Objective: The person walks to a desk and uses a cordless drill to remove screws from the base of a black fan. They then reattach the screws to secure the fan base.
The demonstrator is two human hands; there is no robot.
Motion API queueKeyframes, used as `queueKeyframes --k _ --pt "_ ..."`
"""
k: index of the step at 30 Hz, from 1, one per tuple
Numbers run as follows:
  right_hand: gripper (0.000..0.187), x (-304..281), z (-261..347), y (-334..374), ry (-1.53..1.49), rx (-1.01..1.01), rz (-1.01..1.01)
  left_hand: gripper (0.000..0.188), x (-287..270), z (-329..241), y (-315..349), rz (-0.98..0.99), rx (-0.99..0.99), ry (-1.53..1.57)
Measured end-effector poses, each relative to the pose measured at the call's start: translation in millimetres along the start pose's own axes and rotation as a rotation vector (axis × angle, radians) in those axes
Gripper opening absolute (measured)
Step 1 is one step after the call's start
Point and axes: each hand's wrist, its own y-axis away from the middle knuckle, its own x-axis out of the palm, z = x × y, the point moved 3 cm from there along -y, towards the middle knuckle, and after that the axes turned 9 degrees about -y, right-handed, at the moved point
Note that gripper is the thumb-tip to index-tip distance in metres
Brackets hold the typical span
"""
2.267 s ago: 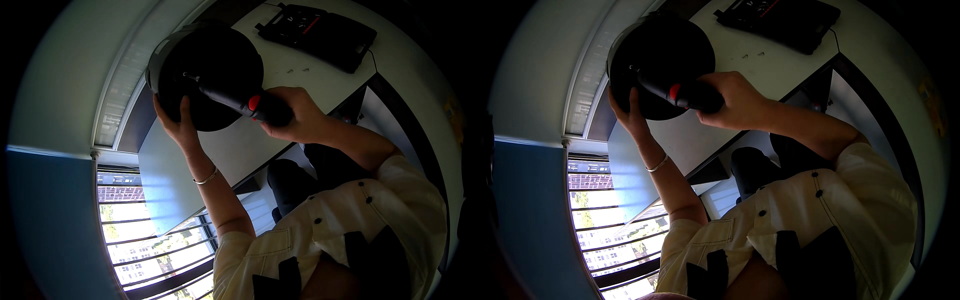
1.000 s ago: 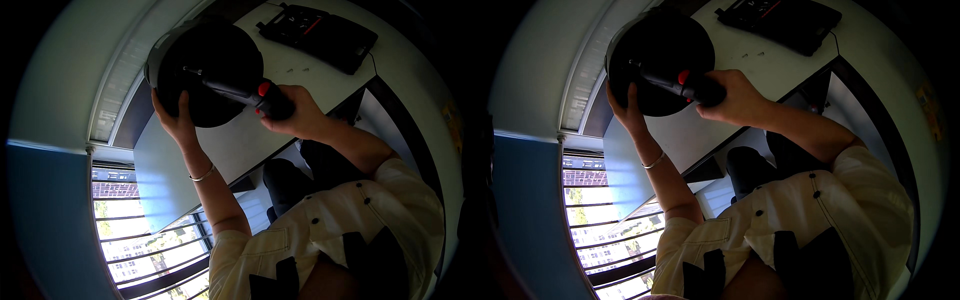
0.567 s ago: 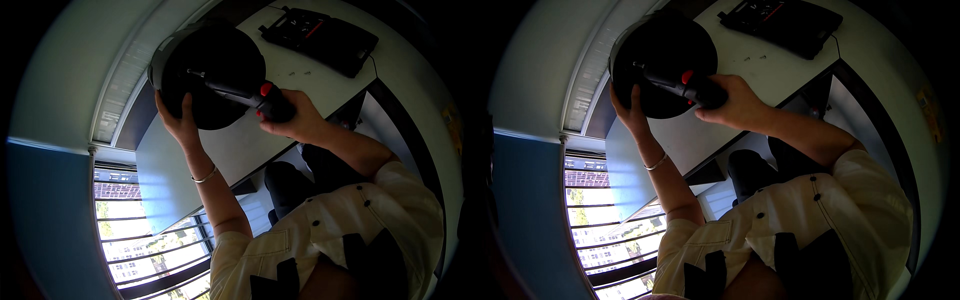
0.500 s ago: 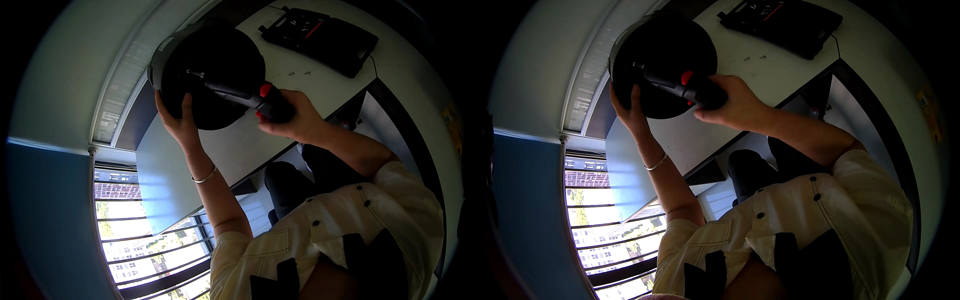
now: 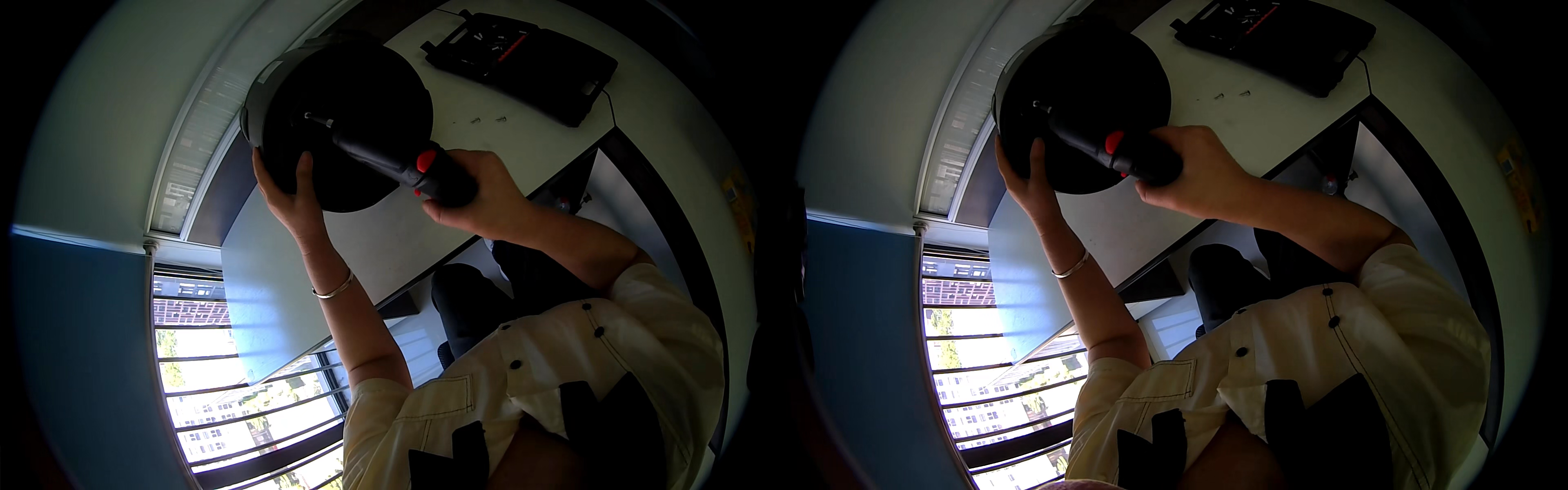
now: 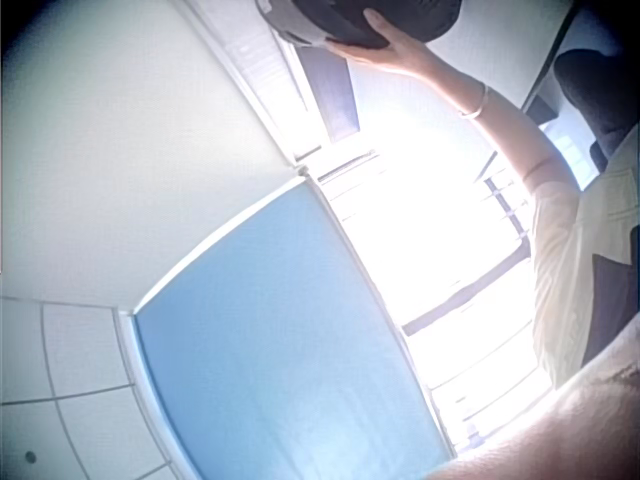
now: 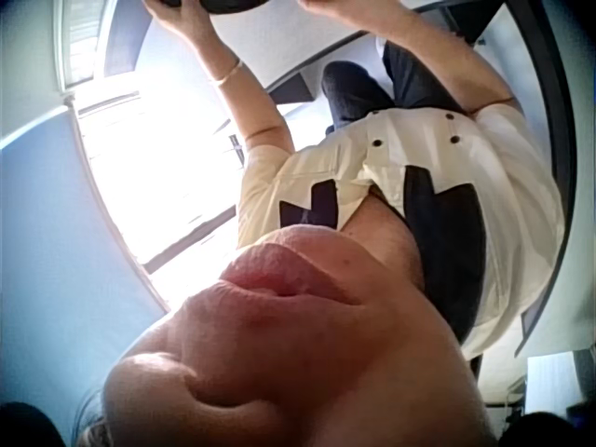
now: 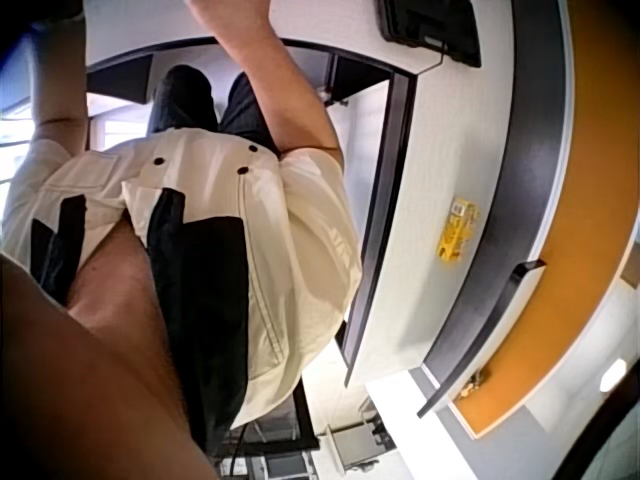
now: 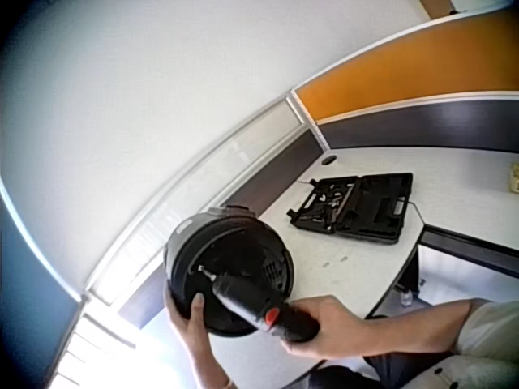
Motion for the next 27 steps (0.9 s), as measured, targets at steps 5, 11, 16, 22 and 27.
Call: queueKeyframes --k 5,11,16,22,27 --pt "0.027 -0.8 -5.4 0.5 -0.034 0.038 0.002 0.073 -0.2 -1.9 0.1 0.000 0.003 -0.007" --pt "0.025 -4.0 3.2 -0.4 0.024 -0.041 0.013 0.073 0.8 -1.7 0.8 -0.001 -0.001 -0.010" --pt "0.026 -4.0 2.1 -1.6 0.089 -0.071 0.006 0.074 -0.1 1.5 0.8 0.001 -0.007 0.021" --pt "0.023 -4.7 -5.0 -1.4 -0.029 0.019 0.002 0.074 0.3 -2.1 0.8 -0.003 0.004 -0.007" --pt "0.020 -8.8 -7.9 -2.8 -0.148 -0.021 0.016 0.076 2.6 -0.5 -0.3 -0.014 0.024 -0.077"
